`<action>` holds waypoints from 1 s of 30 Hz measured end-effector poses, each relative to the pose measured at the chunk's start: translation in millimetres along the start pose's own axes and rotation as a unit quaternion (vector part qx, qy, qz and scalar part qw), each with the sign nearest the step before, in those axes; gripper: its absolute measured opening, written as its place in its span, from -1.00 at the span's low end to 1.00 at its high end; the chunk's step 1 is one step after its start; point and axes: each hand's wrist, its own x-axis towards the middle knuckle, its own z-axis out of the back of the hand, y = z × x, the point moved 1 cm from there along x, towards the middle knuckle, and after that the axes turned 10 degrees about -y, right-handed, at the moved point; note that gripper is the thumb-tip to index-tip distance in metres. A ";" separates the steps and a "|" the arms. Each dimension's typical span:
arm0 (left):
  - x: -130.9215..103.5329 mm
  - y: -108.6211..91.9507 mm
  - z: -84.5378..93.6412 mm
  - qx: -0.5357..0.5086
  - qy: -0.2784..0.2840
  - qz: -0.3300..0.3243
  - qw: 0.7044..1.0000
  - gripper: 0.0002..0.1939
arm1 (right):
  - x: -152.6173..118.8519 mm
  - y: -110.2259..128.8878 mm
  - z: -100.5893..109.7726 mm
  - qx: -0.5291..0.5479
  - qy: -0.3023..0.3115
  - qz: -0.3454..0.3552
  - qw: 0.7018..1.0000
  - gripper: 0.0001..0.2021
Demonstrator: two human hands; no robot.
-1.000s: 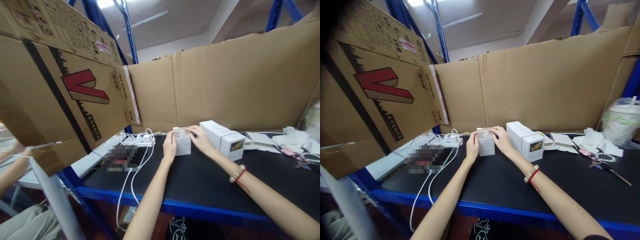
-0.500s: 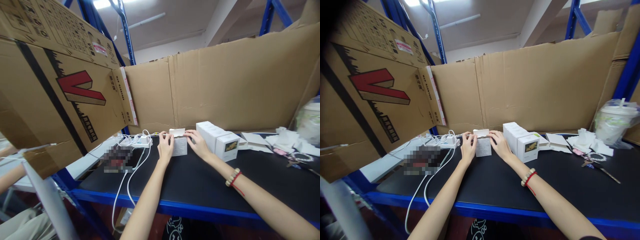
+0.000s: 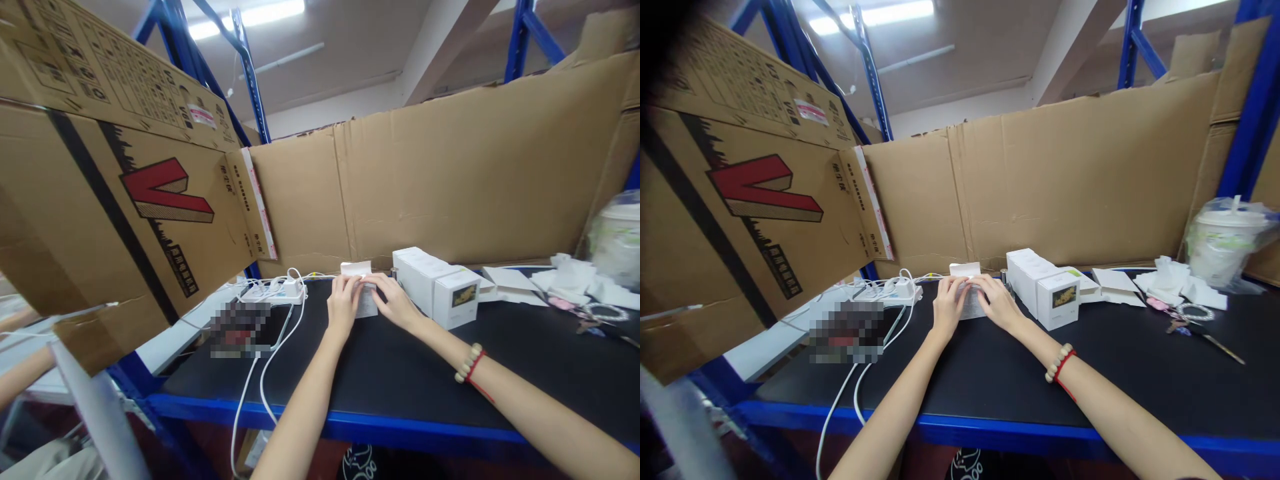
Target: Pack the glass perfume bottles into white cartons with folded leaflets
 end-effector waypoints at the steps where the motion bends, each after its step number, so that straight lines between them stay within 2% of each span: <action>1: -0.2 -0.8 -0.1 -0.003 0.004 0.002 1.000 -0.85 | -0.3 1.6 -0.6 0.017 -0.004 -0.016 1.000 -0.75; 4: -0.9 -3.9 -0.7 -0.018 0.012 0.011 1.000 -0.87 | -1.3 3.8 -2.8 0.043 -0.033 -0.057 0.997 -0.77; 8: -0.6 -9.1 -0.9 -0.039 0.033 0.060 0.997 -0.90 | -0.8 -0.3 -5.6 0.069 -0.059 -0.109 0.990 -0.69; 10: 0.5 -10.8 -0.4 -0.049 0.042 0.087 0.994 -0.89 | 2.3 -2.9 -5.3 0.119 -0.080 -0.175 0.974 -0.61; 13: 3.0 -11.4 0.6 -0.067 0.050 0.109 0.990 -0.89 | 10.1 -3.3 -1.6 0.193 -0.108 -0.293 0.930 -0.45; 16: 5.6 -9.9 0.5 -0.085 0.046 0.117 0.988 -0.88 | 17.5 1.0 4.4 0.205 -0.084 -0.351 0.910 -0.44; 19: 7.5 -7.2 -0.6 -0.109 0.040 0.122 0.986 -0.89 | 20.5 4.5 10.5 0.189 -0.069 -0.372 0.906 -0.49; 24: 10.1 -3.4 -2.7 -0.152 0.037 0.118 0.981 -0.88 | 22.7 3.0 16.4 0.150 -0.105 -0.392 0.901 -0.41; 30: 10.0 -7.6 -5.8 -0.172 0.034 0.113 0.978 -0.90 | 28.0 3.2 19.2 0.168 -0.056 -0.415 0.892 -0.44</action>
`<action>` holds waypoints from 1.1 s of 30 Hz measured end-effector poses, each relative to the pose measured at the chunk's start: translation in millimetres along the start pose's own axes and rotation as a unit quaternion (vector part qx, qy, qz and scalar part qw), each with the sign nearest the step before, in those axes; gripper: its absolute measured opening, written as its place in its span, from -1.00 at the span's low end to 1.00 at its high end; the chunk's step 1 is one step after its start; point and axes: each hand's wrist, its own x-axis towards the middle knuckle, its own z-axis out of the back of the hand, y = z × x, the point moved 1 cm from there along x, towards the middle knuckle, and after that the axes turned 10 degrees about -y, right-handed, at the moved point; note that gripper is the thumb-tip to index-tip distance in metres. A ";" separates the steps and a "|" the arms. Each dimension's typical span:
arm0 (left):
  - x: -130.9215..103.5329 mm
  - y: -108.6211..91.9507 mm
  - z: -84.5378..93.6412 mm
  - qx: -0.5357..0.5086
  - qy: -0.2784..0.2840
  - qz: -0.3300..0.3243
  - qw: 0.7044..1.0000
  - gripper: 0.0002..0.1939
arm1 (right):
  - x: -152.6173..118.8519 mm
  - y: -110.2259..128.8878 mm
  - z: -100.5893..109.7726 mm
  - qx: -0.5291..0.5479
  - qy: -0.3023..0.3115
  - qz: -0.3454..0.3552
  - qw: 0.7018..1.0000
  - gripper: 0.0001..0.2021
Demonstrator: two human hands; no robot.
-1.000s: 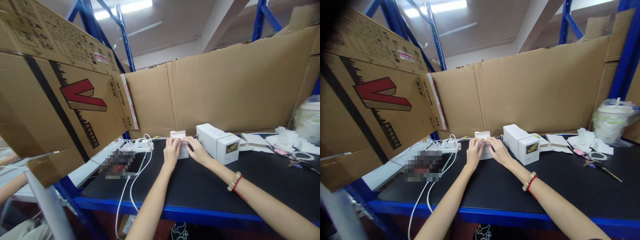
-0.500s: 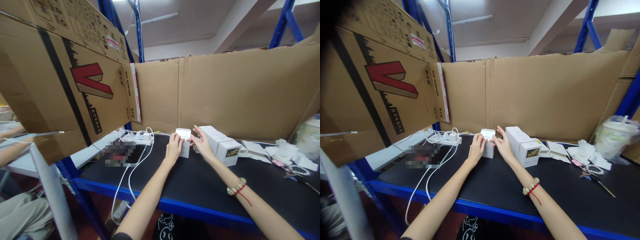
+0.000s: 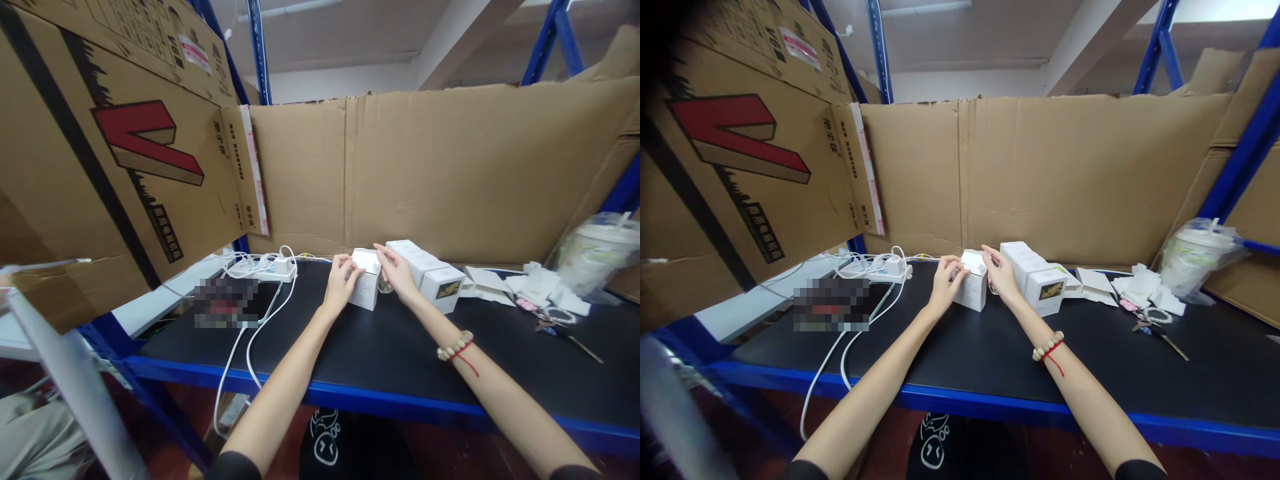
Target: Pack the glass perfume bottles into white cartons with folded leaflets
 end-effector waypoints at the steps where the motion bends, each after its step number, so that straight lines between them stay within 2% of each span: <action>1: -0.5 -1.1 -0.3 0.001 -0.002 0.000 1.000 -0.90 | 0.2 0.9 0.7 0.002 0.010 -0.005 1.000 -0.46; 7: -1.6 -6.3 4.2 0.079 0.001 -0.047 0.996 -0.84 | -0.2 5.6 4.5 0.005 0.083 -0.034 0.996 -0.66; 10: -2.2 -6.5 5.5 0.075 0.009 -0.070 0.995 -0.82 | -0.7 7.6 6.2 0.003 0.098 -0.027 0.995 -0.70; 15: -2.0 -3.1 4.8 0.059 -0.002 -0.071 0.996 -0.85 | -2.9 4.4 7.7 -0.009 0.115 -0.010 0.993 -0.69; 18: -1.1 -3.0 5.0 0.049 0.000 -0.055 0.997 -0.86 | -4.6 0.5 6.2 -0.020 0.125 0.005 0.992 -0.68; 22: -1.5 -6.9 4.3 0.035 0.052 0.010 0.998 -0.89 | -5.2 -3.1 3.9 -0.043 0.132 0.036 0.990 -0.61; 25: -1.9 -8.5 2.9 0.031 0.091 0.030 0.995 -0.69 | -4.4 -6.1 3.6 -0.068 0.131 0.058 0.987 -0.54; 27: -1.5 -7.4 2.5 0.031 0.108 0.016 0.994 -0.69 | -3.5 -8.3 4.8 -0.088 0.126 0.073 0.985 -0.54; 30: -1.3 -3.7 3.9 0.029 0.111 0.021 0.993 -0.66 | -1.5 -10.3 9.2 -0.118 0.105 0.099 0.983 -0.58; 33: -4.4 -3.4 4.7 0.028 0.102 0.069 0.992 -0.45 | 1.2 -8.7 15.0 -0.148 0.067 0.131 0.978 -0.65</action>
